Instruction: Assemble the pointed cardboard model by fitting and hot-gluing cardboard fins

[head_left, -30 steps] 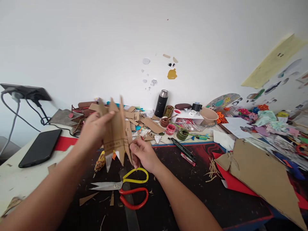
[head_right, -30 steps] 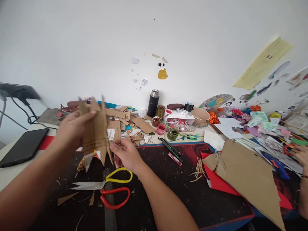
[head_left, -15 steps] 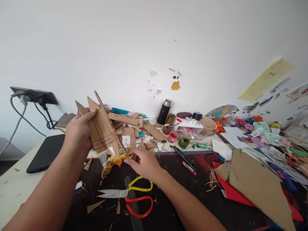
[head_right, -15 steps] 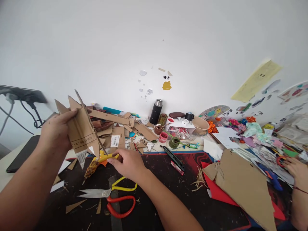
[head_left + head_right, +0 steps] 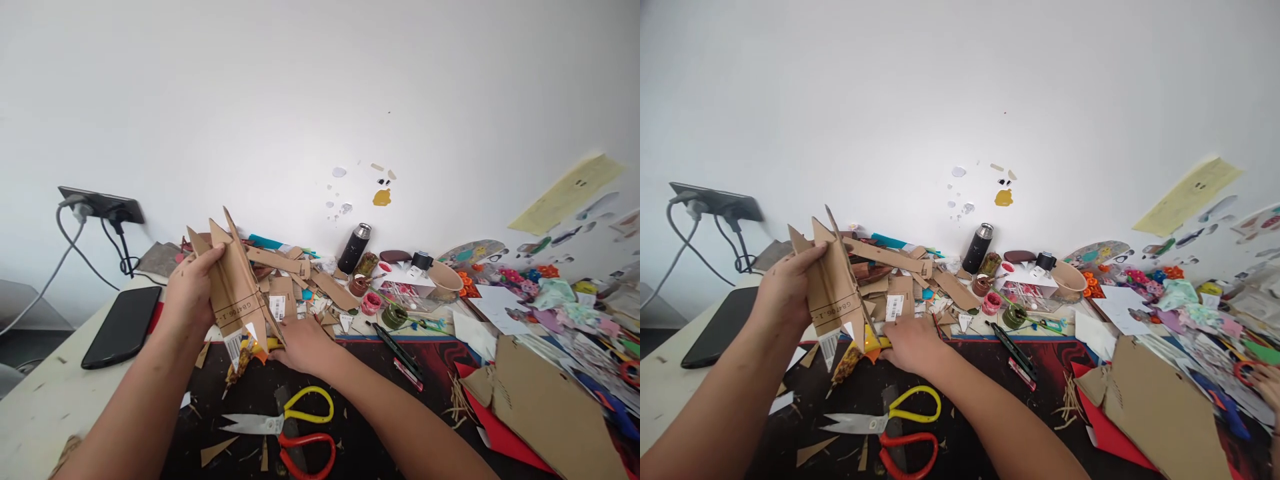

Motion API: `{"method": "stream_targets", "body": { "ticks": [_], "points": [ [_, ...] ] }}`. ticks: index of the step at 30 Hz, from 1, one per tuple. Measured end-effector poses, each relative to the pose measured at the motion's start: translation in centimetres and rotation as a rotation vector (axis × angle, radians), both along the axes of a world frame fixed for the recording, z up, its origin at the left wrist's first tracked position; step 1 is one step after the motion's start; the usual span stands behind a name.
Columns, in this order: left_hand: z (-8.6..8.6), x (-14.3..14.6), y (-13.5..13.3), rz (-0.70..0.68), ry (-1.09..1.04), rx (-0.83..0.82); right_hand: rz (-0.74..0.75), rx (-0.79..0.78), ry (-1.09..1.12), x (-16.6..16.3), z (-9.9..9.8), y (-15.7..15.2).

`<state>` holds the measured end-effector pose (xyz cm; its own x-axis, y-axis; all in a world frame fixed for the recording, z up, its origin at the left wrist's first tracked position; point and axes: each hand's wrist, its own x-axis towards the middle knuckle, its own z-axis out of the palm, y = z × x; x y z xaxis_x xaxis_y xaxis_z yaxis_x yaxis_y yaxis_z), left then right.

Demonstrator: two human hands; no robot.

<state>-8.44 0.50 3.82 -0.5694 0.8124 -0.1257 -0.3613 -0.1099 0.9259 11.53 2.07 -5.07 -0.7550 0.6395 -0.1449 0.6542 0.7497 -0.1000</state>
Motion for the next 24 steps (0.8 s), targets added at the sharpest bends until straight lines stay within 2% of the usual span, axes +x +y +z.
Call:
{"method": "stream_targets", "body": {
  "ticks": [3,6,9,11,16,18,21,24],
  "points": [
    [0.7,0.5,-0.2,0.068,-0.150,-0.050,0.002,-0.047,-0.012,-0.3,0.5,0.2],
    [1.2,0.7,-0.4,0.089,-0.170,-0.058,-0.016,-0.102,0.051,-0.1,0.5,-0.1],
    [1.5,0.6,-0.6,0.092,-0.164,-0.075,-0.164,-0.204,0.205,0.9,-0.5,-0.2],
    [1.5,0.6,-0.9,0.087,-0.099,-0.050,-0.318,-0.328,0.376,1.9,-1.6,0.0],
    [1.3,1.0,-1.6,-0.032,0.006,0.057,-0.630,-0.821,0.931,4.4,-3.7,0.7],
    [1.0,1.3,-1.5,-0.088,-0.001,0.073,-0.722,-0.917,1.072,5.1,-4.1,0.8],
    [0.3,1.7,-1.0,-0.156,-0.013,0.041,-0.707,-0.975,1.179,5.7,-4.4,0.7],
    [-0.4,2.1,-0.4,-0.176,-0.029,-0.008,-0.659,-0.992,1.150,5.9,-4.5,0.7]
  ]
}}
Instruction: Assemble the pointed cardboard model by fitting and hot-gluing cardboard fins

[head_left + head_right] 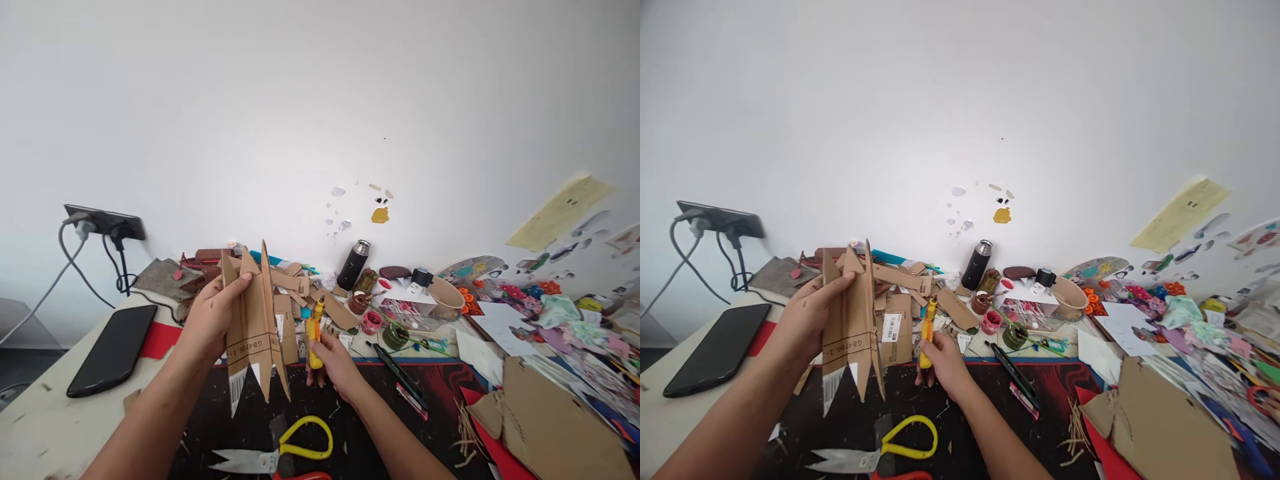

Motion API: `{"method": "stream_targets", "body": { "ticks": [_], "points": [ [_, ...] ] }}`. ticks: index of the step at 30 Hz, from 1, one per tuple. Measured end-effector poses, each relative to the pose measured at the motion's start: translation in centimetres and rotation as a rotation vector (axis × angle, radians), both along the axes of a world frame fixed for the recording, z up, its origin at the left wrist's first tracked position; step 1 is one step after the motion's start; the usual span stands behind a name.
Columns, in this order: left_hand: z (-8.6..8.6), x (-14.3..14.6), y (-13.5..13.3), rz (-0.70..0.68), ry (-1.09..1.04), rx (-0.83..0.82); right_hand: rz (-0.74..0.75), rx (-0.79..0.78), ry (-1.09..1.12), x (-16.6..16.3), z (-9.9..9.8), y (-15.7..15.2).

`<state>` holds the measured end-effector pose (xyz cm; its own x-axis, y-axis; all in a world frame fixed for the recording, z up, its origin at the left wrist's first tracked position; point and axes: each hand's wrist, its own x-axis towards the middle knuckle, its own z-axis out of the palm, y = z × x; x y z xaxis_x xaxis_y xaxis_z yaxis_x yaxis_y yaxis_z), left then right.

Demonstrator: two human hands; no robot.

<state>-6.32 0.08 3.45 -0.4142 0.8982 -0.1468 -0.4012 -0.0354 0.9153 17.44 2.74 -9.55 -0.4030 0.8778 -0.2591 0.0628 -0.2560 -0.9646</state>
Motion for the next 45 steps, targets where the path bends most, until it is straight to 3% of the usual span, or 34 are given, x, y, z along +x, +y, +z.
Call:
{"method": "stream_targets", "body": {
  "ticks": [4,9,14,19,26,32,38,45],
  "points": [
    [-0.5,0.5,0.4,-0.011,-0.012,-0.029,0.022,-0.016,0.011,0.0,0.6,0.4],
    [-1.6,0.9,0.9,-0.052,0.035,-0.067,-0.099,-0.040,0.169,0.1,1.6,1.3],
    [-3.1,1.2,1.4,-0.133,0.184,-0.030,-0.224,-0.109,0.335,-0.4,0.6,0.9],
    [-3.7,1.3,1.7,-0.247,0.470,-0.025,-0.149,-0.133,0.363,0.0,-0.3,0.1],
    [-4.0,1.8,2.0,-0.332,0.842,0.036,-0.104,-0.109,0.391,1.7,0.4,0.2],
    [-3.8,2.7,1.9,-0.326,0.916,0.044,-0.097,-0.048,0.435,2.0,1.7,-0.2],
    [-4.2,2.9,2.0,-0.428,1.048,0.032,-0.026,-0.004,0.477,2.0,2.4,-0.6],
    [-4.1,3.0,1.8,-0.463,1.154,-0.006,-0.105,0.032,0.533,1.5,2.5,-0.9]
  ]
}}
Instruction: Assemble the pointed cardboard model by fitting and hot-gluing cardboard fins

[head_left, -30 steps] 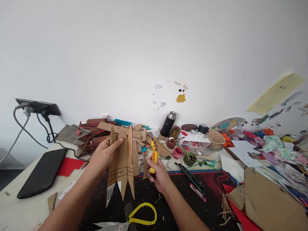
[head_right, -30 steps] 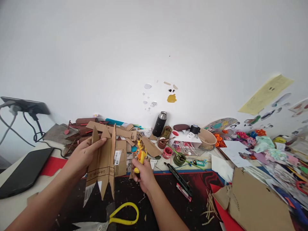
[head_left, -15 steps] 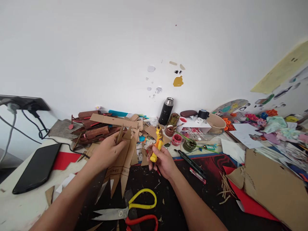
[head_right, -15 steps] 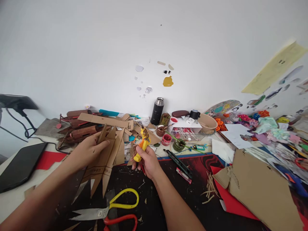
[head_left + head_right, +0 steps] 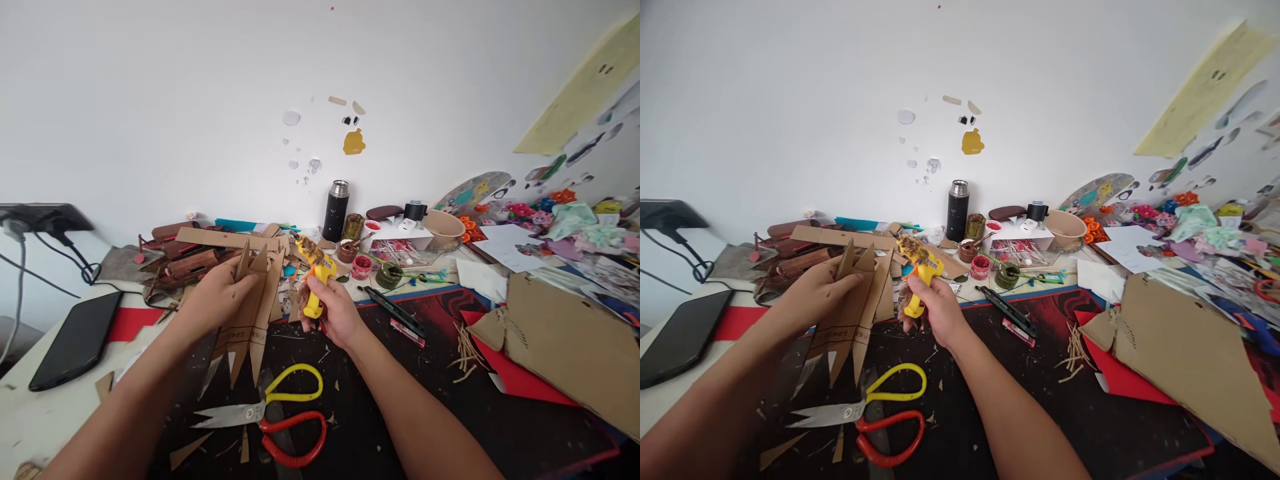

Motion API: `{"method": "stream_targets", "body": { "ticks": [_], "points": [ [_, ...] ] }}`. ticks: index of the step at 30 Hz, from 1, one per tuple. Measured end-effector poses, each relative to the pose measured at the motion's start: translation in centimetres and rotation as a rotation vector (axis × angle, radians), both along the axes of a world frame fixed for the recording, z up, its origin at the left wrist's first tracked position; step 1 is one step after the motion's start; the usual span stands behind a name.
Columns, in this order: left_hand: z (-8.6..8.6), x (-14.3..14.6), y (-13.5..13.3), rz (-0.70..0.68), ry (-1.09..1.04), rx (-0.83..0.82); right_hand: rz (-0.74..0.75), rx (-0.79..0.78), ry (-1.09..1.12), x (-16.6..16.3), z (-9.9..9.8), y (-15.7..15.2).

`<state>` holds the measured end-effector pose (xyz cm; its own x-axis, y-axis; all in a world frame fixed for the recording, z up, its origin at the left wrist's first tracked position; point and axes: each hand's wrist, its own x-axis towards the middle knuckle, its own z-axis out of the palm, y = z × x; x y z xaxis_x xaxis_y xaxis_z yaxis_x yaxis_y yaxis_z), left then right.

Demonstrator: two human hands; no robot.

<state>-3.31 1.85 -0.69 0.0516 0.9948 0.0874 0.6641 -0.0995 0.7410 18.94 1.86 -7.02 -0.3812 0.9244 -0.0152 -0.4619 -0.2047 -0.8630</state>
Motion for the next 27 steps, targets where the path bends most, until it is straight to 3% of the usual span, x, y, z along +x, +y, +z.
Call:
{"method": "stream_targets", "body": {
  "ticks": [10,18,27],
  "points": [
    [0.9,0.8,-1.1,-0.032,0.059,0.038,0.137,0.087,0.147,-0.3,1.5,-1.2],
    [0.6,1.2,-1.1,0.038,-0.100,-0.082,0.171,0.045,0.253,-0.2,1.7,-1.0],
    [-0.3,1.6,-1.1,-0.024,-0.075,-0.081,0.215,0.102,0.163,-0.2,2.0,-1.3]
  ]
}}
